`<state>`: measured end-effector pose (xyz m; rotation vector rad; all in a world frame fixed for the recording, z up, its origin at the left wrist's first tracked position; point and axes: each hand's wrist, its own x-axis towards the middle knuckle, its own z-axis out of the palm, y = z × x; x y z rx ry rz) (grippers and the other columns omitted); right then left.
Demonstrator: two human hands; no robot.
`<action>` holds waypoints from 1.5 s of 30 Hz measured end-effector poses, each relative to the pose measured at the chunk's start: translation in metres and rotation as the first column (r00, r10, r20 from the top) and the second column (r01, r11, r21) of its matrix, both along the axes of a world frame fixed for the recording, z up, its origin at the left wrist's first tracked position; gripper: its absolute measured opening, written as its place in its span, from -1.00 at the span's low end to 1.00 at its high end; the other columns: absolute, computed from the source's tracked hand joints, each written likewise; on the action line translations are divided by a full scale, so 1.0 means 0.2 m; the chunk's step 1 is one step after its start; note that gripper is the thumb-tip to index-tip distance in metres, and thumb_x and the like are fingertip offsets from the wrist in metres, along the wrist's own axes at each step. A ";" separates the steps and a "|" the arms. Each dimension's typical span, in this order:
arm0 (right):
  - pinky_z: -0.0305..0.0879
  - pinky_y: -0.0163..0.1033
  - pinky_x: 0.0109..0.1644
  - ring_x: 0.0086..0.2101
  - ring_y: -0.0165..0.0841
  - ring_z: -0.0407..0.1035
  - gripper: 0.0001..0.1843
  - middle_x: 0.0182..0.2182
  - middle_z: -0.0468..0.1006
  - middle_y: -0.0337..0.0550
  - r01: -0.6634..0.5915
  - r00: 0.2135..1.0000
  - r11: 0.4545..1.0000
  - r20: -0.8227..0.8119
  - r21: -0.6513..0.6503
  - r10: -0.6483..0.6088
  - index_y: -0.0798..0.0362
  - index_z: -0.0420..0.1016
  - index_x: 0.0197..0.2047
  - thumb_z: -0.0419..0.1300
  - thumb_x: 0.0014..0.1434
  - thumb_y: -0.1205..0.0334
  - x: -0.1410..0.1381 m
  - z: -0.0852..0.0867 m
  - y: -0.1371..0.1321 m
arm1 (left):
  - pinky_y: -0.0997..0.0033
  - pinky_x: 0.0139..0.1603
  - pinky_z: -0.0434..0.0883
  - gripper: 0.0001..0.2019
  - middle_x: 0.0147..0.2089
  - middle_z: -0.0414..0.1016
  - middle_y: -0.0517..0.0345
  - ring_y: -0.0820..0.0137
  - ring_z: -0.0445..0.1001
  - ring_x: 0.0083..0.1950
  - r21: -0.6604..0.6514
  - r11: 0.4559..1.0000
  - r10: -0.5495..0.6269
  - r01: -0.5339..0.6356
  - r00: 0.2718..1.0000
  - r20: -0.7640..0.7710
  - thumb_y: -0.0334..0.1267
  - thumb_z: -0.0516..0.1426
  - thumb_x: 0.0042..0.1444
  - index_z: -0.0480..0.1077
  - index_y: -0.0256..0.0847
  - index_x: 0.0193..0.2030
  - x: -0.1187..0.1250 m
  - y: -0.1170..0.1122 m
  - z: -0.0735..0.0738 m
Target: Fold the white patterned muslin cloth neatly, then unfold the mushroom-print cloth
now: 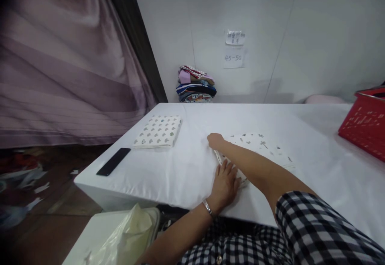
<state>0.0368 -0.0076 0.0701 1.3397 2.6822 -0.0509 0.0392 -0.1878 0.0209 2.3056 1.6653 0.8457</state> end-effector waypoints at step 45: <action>-0.07 0.07 0.26 0.21 -0.20 0.03 -0.46 0.21 0.22 -0.06 -0.136 0.834 0.984 -0.524 0.112 0.175 -0.01 0.17 0.25 -0.01 0.24 0.04 0.95 -0.27 -0.74 | -0.05 0.30 -0.05 -0.66 0.26 0.23 0.07 0.22 0.05 0.32 -0.036 0.994 0.098 -0.104 0.984 -0.148 -0.21 -0.07 0.23 0.30 -0.13 0.10 0.06 0.16 0.09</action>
